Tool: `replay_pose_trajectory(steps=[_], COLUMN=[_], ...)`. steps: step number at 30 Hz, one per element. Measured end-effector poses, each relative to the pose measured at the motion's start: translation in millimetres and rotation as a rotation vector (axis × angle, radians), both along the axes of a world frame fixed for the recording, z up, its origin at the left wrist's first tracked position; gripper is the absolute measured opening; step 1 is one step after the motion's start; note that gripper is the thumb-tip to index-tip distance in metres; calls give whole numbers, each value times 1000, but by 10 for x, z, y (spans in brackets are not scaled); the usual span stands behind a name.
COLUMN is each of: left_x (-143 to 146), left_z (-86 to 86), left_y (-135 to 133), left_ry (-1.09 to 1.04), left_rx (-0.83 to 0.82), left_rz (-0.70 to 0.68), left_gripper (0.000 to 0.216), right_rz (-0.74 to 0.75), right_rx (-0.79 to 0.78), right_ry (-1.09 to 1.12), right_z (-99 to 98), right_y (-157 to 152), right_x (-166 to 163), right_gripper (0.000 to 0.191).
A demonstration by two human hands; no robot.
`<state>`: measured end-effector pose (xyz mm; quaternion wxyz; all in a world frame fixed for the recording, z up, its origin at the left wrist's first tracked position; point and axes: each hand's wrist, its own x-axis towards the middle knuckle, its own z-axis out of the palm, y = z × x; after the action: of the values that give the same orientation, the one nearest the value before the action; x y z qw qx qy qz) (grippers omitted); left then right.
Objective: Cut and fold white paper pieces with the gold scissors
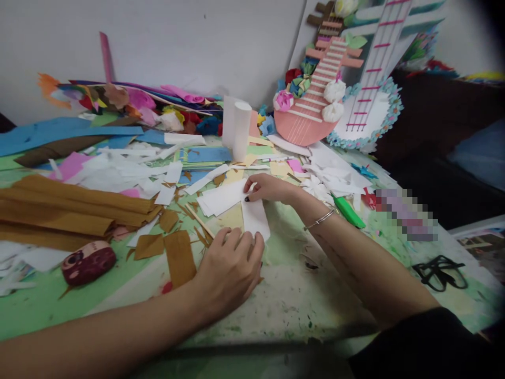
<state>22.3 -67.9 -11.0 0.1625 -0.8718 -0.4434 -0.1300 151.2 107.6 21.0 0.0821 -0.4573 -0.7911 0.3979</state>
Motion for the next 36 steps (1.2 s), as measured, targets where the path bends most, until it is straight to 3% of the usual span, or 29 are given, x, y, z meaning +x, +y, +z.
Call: replay_pose_trajectory(steps=[3,8,11,14,17,23,25,32,36], left_x=[-22,-94,-117,-109,-103,-196,-231,-280,-298], left_z=[-6,42,83,105,84,-24,-38,-40,-73], left_y=[11,132,204,232,231,263,288,417,493], left_ry=[-31,-84,-122,-126,-87,-62,-94,-264,-374], left_rx=[67,106,138,135,144,180,201,208,131], left_rz=[-23,64,104,76,4,-65,-84,-168,-162], left_gripper=[41,43,41,32,23,14,16,17,22], right_rz=[-87,-653,-712,-668,-520,-320,-257,58,117], right_rx=[-40,-26,-132,-147,-127,-124,15,745,863], right_ry=[241,635,697,676,546,551,509,281,179], right_z=[-27,-117,-149,-159,-144,-183,-220,-252,-279], right_y=[10,-96,-402,-815,-1174,-1576,-1652,-1761,-1698], right_x=[125,422,539,589,602,627,638,606,587], right_gripper=[23,22,21,20,17,30,34,45,51])
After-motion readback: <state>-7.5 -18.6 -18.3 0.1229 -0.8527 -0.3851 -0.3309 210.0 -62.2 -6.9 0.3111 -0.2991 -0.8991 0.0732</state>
